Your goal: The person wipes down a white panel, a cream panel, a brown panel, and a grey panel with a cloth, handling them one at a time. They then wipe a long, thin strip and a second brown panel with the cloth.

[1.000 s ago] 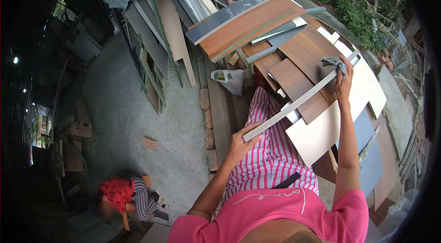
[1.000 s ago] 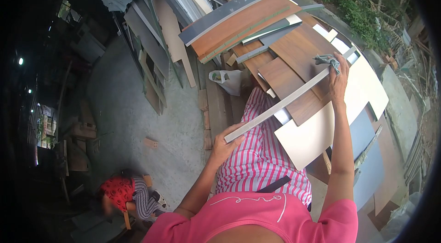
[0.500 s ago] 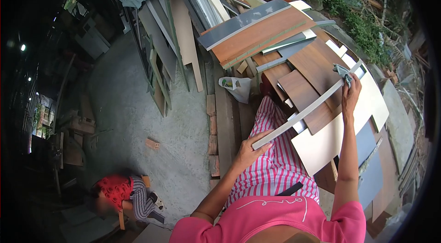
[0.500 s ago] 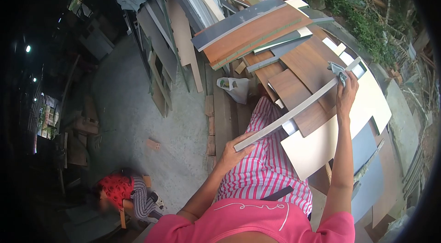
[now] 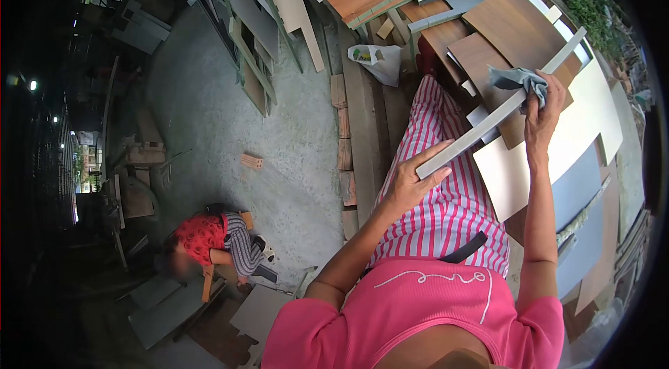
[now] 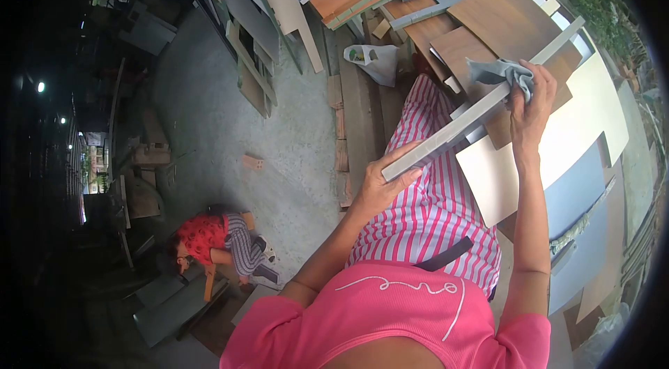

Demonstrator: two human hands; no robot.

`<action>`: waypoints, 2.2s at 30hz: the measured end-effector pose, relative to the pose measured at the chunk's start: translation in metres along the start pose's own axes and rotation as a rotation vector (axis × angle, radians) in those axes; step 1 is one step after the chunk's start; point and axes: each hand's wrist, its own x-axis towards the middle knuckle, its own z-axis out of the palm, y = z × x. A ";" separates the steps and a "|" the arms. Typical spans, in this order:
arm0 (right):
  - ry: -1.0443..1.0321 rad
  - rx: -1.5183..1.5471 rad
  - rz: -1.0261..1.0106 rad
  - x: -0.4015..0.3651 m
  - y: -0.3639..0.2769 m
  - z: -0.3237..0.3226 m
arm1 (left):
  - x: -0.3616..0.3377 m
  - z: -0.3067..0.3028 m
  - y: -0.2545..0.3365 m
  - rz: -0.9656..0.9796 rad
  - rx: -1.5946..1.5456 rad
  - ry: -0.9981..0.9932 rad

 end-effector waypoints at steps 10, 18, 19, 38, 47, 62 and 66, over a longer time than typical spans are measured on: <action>0.024 -0.008 0.325 0.039 0.048 -0.013 | 0.006 0.000 0.002 0.045 -0.007 -0.018; -0.056 0.070 0.187 0.012 0.055 -0.008 | 0.004 0.002 0.007 -0.044 -0.018 -0.036; -0.046 0.109 0.303 0.020 0.074 -0.006 | 0.004 0.002 0.010 -0.042 -0.014 -0.037; 0.167 -0.199 0.516 0.126 0.283 -0.009 | 0.000 0.007 0.019 -0.024 0.116 -0.009; 0.084 0.319 0.629 0.137 0.286 -0.026 | 0.005 -0.003 0.008 0.033 0.121 0.021; -0.008 -0.277 0.411 0.154 0.232 -0.044 | -0.028 0.004 -0.022 -0.258 -0.565 0.187; -0.081 -0.425 0.422 0.150 0.231 -0.047 | -0.028 0.006 -0.033 -0.331 -0.680 0.204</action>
